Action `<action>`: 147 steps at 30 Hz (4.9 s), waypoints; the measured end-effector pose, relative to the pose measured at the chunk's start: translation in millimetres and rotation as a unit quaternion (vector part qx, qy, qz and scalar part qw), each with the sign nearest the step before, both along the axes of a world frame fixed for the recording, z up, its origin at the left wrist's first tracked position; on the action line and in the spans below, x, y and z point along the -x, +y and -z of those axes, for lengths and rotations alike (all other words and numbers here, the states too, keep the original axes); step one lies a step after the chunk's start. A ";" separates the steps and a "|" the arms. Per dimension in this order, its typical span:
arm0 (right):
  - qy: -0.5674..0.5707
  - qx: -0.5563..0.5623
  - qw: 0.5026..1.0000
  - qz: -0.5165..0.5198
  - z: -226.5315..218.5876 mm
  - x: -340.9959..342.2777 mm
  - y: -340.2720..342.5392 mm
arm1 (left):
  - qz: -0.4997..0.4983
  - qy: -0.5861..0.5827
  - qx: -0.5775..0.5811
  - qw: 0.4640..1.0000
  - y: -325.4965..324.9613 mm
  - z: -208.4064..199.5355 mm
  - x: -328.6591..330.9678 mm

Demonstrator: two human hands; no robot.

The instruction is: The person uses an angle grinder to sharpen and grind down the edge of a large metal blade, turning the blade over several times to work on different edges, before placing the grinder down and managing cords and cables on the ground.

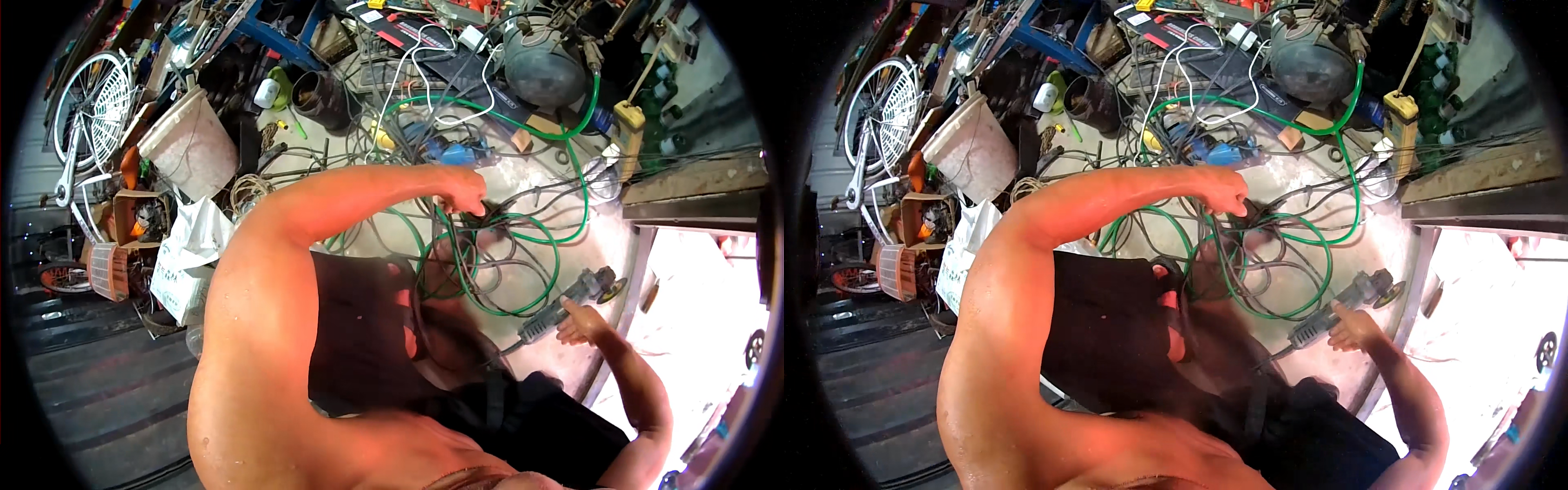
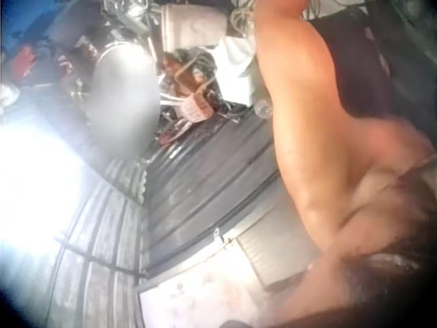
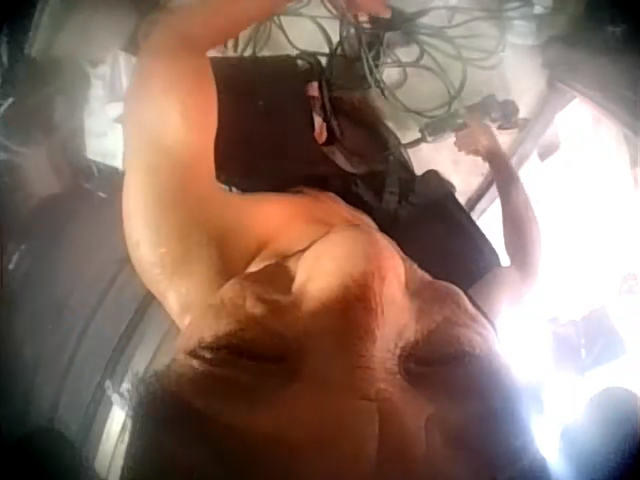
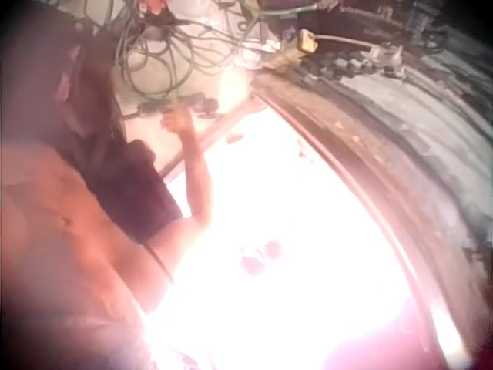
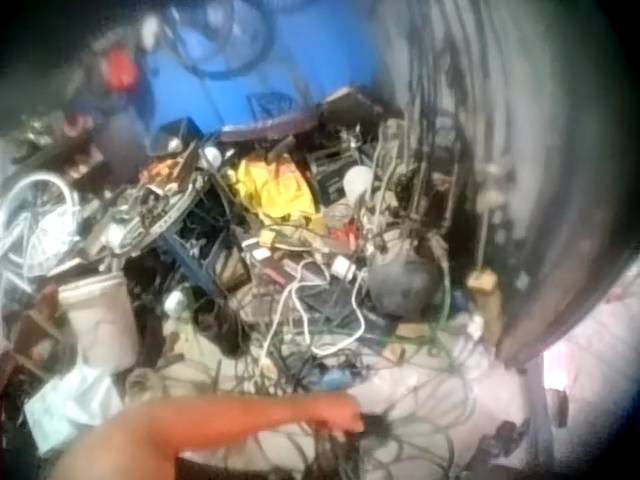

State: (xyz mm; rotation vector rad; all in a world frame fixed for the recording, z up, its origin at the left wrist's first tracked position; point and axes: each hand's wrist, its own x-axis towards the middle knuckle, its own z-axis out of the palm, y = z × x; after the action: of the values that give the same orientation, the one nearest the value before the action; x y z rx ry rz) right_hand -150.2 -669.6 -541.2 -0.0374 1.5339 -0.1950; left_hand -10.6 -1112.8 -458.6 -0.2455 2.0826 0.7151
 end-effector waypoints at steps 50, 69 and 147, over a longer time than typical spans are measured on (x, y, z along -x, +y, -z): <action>0.279 0.271 0.766 0.511 -308.2 -176.9 -67.0 | -0.148 -0.152 -0.711 0.670 233.2 -75.1 6.8; 0.324 0.362 0.465 0.740 -348.7 -103.0 34.6 | 0.297 -0.024 -0.585 0.754 227.3 -118.8 -20.2; 0.361 0.358 0.426 0.748 -356.8 -90.0 82.2 | 0.120 0.112 -0.532 0.831 208.5 -160.6 30.9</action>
State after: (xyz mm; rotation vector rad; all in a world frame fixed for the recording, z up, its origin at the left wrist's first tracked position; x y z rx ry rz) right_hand -60.2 -587.4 -184.4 0.7078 1.6975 -2.5894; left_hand -41.5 -904.3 -298.0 0.7428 1.5618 1.6590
